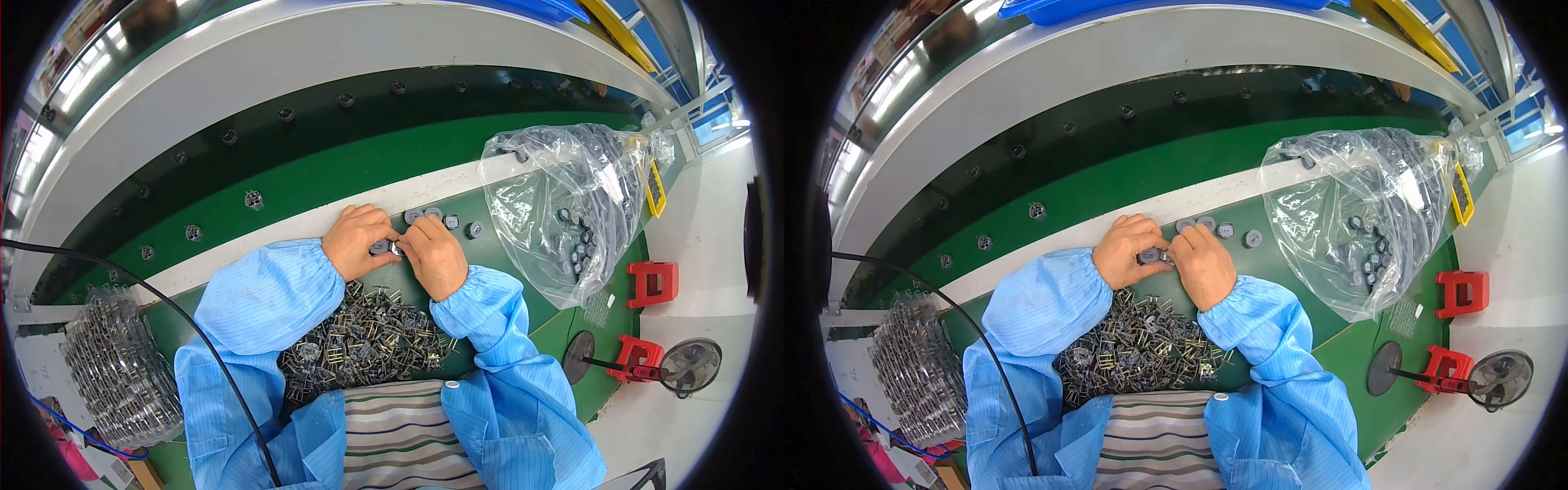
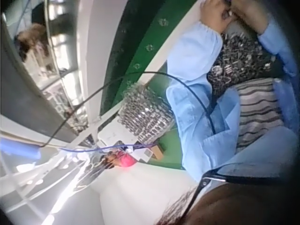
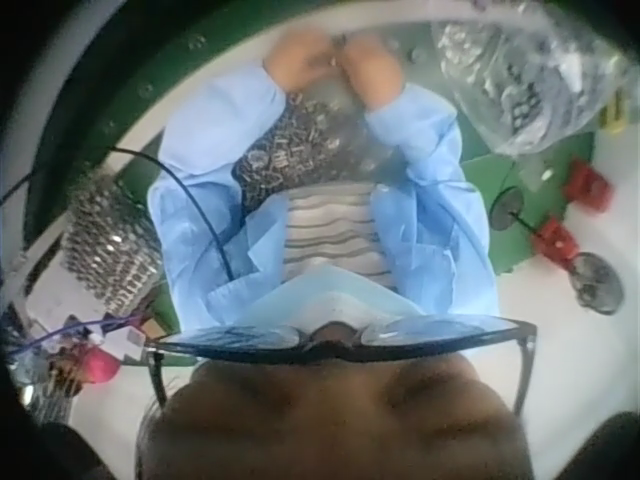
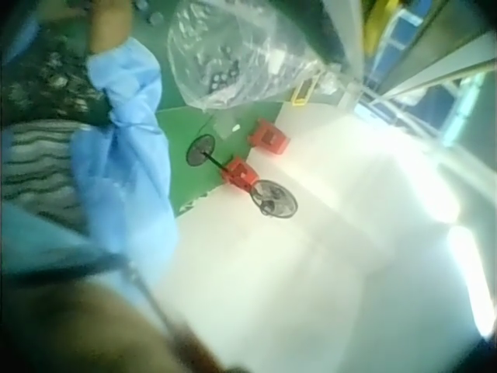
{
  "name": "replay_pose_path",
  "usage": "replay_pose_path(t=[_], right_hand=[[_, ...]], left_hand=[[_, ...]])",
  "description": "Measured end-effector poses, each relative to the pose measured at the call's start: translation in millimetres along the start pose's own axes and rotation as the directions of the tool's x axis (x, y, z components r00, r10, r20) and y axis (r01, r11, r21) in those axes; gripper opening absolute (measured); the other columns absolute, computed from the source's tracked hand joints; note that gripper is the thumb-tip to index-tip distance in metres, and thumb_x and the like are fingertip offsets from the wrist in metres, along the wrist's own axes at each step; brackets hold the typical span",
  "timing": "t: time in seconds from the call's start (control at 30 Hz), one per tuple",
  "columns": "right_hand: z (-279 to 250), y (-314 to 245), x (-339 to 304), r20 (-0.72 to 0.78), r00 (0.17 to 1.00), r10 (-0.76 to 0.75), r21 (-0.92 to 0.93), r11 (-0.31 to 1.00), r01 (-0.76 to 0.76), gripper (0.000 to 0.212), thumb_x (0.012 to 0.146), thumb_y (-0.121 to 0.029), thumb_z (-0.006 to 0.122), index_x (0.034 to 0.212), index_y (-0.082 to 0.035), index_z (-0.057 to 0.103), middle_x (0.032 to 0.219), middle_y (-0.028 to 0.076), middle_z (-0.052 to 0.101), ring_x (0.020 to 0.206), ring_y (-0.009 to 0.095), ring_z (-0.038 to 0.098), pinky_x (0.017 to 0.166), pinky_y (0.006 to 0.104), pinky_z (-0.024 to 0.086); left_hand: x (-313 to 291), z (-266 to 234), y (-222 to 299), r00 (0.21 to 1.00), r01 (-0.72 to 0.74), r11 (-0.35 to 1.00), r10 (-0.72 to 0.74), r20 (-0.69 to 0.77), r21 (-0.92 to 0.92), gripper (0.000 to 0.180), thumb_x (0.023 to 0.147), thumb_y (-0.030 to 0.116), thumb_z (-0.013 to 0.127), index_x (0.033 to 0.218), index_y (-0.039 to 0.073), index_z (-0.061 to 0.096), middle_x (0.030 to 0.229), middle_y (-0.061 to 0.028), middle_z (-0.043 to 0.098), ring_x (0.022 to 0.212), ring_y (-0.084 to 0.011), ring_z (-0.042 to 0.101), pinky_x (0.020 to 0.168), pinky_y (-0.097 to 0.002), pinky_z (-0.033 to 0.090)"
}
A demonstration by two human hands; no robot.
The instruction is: The person assembles small metal clips onto grey plastic circular components by hand, creating finished assemblies.
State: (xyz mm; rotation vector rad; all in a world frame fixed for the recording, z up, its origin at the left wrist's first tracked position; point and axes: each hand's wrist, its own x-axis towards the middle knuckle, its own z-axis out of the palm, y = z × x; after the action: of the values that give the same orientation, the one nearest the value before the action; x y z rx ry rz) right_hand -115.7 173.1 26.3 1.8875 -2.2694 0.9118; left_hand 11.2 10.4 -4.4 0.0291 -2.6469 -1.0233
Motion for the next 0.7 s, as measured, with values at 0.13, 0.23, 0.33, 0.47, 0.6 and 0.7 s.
replay_pose_path(t=[0.13, 0.23, 0.33, 0.47, 0.6, 0.7], right_hand=[[1.3, 4.1, -3.4, -0.003, 1.000, 0.030, 0.060, 0.998, -0.030, 0.017, 0.078, -0.005, 0.079, 0.088, -0.005, 0.065, 0.091, 0.011, 0.060, 0.087, 0.033, 0.061, 0.072, 0.0425, 0.052], [-11.3, -3.2, -3.9, -0.064, 0.986, 0.156, 0.084, 0.985, -0.151, 0.020, 0.077, -0.008, 0.082, 0.091, -0.005, 0.068, 0.088, 0.011, 0.062, 0.082, 0.033, 0.062, 0.070, 0.0433, 0.051], [-25.0, -12.8, -9.4, 0.101, 0.994, 0.049, 0.352, 0.932, -0.081, 0.017, 0.079, -0.014, 0.084, 0.087, -0.006, 0.071, 0.082, 0.009, 0.066, 0.077, 0.033, 0.064, 0.068, 0.0439, 0.052], [-10.4, -13.7, -19.1, 0.300, 0.953, -0.039, 0.410, 0.907, -0.092, 0.014, 0.083, -0.016, 0.083, 0.088, -0.007, 0.074, 0.084, 0.009, 0.067, 0.082, 0.031, 0.066, 0.072, 0.0417, 0.054], [-2.3, -9.1, -19.4, 0.252, 0.968, -0.011, 0.479, 0.870, -0.115, 0.012, 0.084, -0.016, 0.082, 0.087, -0.007, 0.075, 0.081, 0.010, 0.067, 0.077, 0.030, 0.067, 0.068, 0.0419, 0.054], [-6.4, -9.2, -17.1, 0.233, 0.932, 0.276, 0.412, 0.841, -0.352, 0.013, 0.084, -0.015, 0.081, 0.082, -0.005, 0.072, 0.077, 0.011, 0.065, 0.067, 0.029, 0.065, 0.062, 0.0425, 0.053]], left_hand=[[-1.0, 0.4, -0.9, 1.000, 0.018, 1.000, -0.018, -0.010, -0.010, 0.033, 0.075, 0.027, 0.090, 0.099, 0.012, 0.075, 0.098, -0.0015, 0.063, 0.100, -0.0228, 0.060, 0.088, -0.0399, 0.043], [1.1, -3.1, -2.9, 0.997, -0.031, 0.999, 0.030, -0.076, -0.011, 0.031, 0.075, 0.025, 0.090, 0.099, 0.013, 0.075, 0.094, -0.0025, 0.064, 0.097, -0.0226, 0.063, 0.085, -0.0395, 0.045], [9.6, -24.9, -9.9, 0.978, 0.049, 0.990, -0.074, -0.195, -0.129, 0.029, 0.077, 0.020, 0.088, 0.101, 0.013, 0.075, 0.090, -0.0049, 0.067, 0.087, -0.0253, 0.068, 0.077, -0.0408, 0.051], [10.9, -63.8, -39.2, 0.934, 0.277, 0.961, -0.267, -0.238, 0.007, 0.030, 0.077, 0.021, 0.088, 0.103, 0.013, 0.075, 0.089, -0.0047, 0.067, 0.092, -0.0260, 0.068, 0.078, -0.0410, 0.053], [-4.7, -73.6, -73.1, 0.862, 0.478, 0.849, -0.403, -0.308, 0.227, 0.036, 0.078, 0.021, 0.089, 0.108, 0.010, 0.074, 0.099, -0.0097, 0.065, 0.094, -0.0271, 0.066, 0.081, -0.0403, 0.054], [-3.3, -79.2, -53.5, 0.870, 0.450, 0.847, -0.344, -0.352, 0.284, 0.050, 0.078, 0.025, 0.090, 0.118, 0.009, 0.065, 0.112, -0.0136, 0.058, 0.099, -0.0295, 0.063, 0.084, -0.0410, 0.054]])
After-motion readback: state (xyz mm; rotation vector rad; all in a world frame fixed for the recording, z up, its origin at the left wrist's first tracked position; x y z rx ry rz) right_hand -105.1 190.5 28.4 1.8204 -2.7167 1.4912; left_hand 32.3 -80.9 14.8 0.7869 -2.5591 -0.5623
